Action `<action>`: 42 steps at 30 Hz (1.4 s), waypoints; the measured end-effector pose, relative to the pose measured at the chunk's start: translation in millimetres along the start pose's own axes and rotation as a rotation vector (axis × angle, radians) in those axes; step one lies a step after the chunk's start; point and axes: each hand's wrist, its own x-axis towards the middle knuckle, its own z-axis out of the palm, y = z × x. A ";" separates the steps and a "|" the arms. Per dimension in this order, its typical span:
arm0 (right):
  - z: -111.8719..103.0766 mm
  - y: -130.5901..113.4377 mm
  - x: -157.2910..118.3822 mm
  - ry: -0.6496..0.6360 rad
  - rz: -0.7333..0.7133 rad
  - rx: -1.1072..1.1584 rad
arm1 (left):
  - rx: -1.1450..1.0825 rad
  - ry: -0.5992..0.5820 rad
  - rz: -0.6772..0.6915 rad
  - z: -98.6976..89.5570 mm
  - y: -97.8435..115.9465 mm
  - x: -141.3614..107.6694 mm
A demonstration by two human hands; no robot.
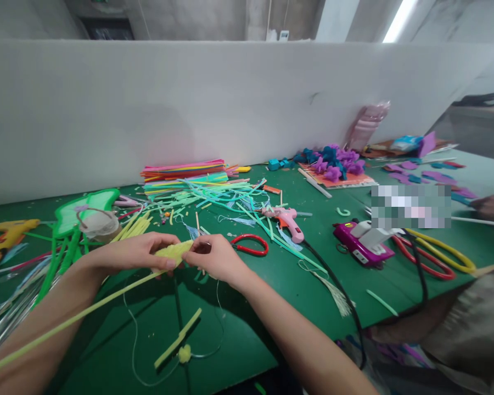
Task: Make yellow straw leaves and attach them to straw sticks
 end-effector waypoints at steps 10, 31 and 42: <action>-5.0 -3.5 -1.8 -0.019 0.056 0.031 | 0.033 0.058 -0.014 -3.5 -4.3 -2.2; -12.6 -7.7 -0.6 -0.021 0.080 0.046 | 0.002 0.046 0.020 -2.1 -7.8 -1.8; -19.1 -13.0 1.3 -0.040 0.043 0.175 | -0.602 0.118 0.085 2.6 -19.7 -1.2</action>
